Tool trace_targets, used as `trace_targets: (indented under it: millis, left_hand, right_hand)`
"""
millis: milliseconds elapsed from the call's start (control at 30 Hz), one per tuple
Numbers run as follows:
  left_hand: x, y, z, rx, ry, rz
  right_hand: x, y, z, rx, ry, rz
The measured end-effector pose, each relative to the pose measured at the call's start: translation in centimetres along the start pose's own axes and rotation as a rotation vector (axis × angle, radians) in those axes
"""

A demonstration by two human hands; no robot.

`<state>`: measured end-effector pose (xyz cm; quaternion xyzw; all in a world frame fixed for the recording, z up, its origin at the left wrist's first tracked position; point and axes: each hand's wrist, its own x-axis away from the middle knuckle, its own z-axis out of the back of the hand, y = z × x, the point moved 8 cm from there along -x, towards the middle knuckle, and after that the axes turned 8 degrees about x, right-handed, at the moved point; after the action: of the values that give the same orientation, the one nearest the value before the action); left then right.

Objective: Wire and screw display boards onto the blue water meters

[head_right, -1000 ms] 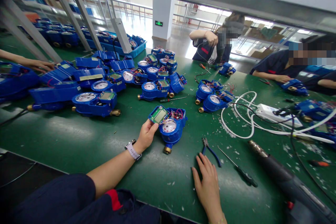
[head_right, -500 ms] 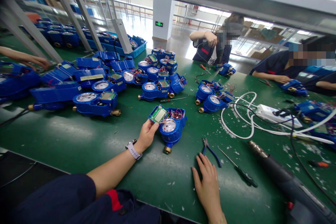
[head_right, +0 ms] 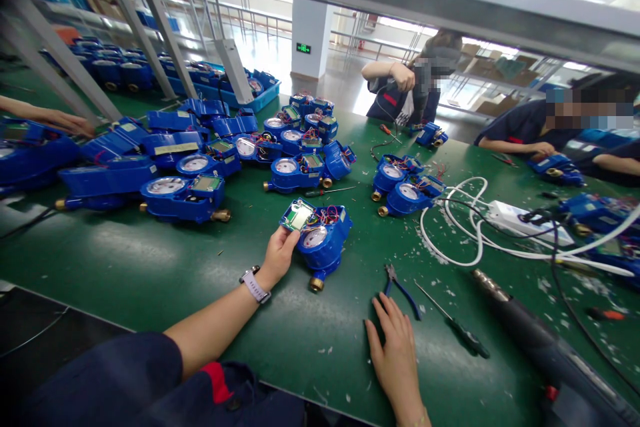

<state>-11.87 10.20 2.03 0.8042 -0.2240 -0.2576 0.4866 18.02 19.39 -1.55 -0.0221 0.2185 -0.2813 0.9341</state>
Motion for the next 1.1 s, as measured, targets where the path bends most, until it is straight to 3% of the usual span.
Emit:
trace_targets:
  millis: [233,767,1100]
  left_hand:
    - [-0.2,-0.2,0.4,-0.001,0.036,0.011]
    - [0.0,-0.8,0.1,-0.020,-0.048,0.009]
    - [-0.3,-1.0,0.5,0.017,0.026,0.049]
  right_hand:
    - [-0.1,-0.1,0.0,0.005,0.004,0.003]
    - [-0.1,-0.3,0.2,0.007,0.008,0.004]
    - [0.1,0.6,0.3,-0.165,0.001,-0.062]
